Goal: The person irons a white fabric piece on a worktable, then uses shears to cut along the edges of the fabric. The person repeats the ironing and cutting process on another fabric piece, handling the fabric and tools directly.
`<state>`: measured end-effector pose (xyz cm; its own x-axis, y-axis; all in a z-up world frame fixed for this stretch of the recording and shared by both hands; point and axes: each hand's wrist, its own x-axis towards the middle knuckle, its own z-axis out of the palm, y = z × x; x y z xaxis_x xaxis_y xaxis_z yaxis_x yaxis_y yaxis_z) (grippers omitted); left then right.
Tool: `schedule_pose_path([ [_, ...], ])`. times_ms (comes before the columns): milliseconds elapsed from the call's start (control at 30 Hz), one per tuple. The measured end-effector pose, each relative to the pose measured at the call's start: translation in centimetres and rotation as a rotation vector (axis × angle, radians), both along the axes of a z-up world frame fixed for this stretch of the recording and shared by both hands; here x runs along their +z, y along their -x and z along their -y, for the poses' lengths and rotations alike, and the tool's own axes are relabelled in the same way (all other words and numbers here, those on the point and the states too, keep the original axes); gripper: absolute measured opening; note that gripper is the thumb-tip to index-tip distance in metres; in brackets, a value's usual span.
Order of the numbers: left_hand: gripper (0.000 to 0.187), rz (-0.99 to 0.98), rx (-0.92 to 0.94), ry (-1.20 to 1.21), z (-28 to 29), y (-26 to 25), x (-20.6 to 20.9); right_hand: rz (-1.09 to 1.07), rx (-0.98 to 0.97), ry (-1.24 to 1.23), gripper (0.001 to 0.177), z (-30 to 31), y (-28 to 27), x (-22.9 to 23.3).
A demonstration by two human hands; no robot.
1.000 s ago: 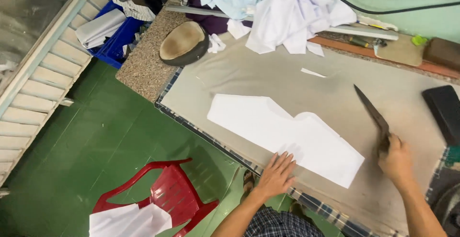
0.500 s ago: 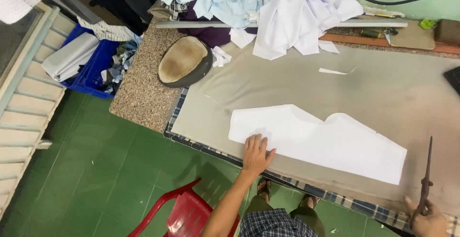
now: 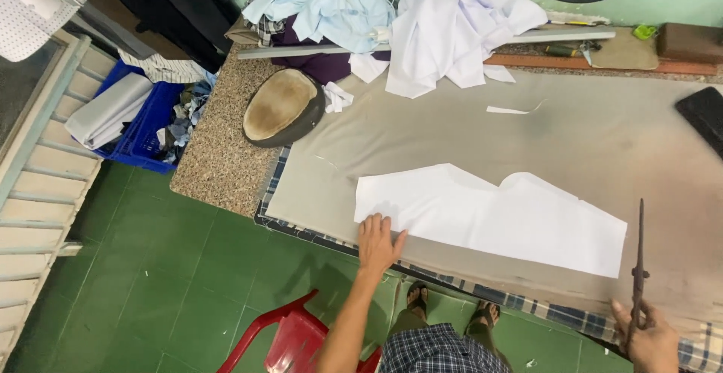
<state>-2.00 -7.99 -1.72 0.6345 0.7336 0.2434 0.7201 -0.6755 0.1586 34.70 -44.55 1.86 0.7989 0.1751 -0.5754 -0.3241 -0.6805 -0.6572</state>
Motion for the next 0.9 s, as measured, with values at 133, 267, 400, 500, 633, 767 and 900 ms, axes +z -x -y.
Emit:
schedule_pose_path([
  [133, 0.064, -0.025, 0.232, 0.086, -0.5, -0.1, 0.3, -0.021, -0.005, -0.158, 0.06, 3.4, -0.8, -2.6],
  [267, 0.049, 0.139, 0.14, -0.151, 1.1, -3.0, 1.1, -0.06, -0.075, -0.134, 0.06, 4.5, 0.8, 3.0],
  [400, 0.051, 0.099, -0.21, 0.02, 5.5, -10.8, 2.6, -0.252, -0.198, -0.26, 0.031, 9.7, 1.1, 1.0],
  [500, 0.061, -0.069, -0.442, 0.192, 9.7, -17.5, 0.1, -0.324, -0.239, -0.352, 0.027, 12.5, 1.7, 1.2],
  [633, 0.064, -0.339, -0.746, 0.256, 14.7, -25.1, -0.3, -0.431, -0.247, -0.292, 0.054, 15.9, 2.6, 2.0],
  [767, 0.051, -0.095, -0.967, 0.147, 17.9, -27.8, -0.8, -0.516, -0.342, -0.283, 0.051, 18.5, 3.5, 2.2],
  [900, 0.059, -0.064, -0.847, 0.16, 19.0, -28.5, -1.7, -0.646, -0.322, -0.311, 0.049, 21.0, 4.2, 0.2],
])
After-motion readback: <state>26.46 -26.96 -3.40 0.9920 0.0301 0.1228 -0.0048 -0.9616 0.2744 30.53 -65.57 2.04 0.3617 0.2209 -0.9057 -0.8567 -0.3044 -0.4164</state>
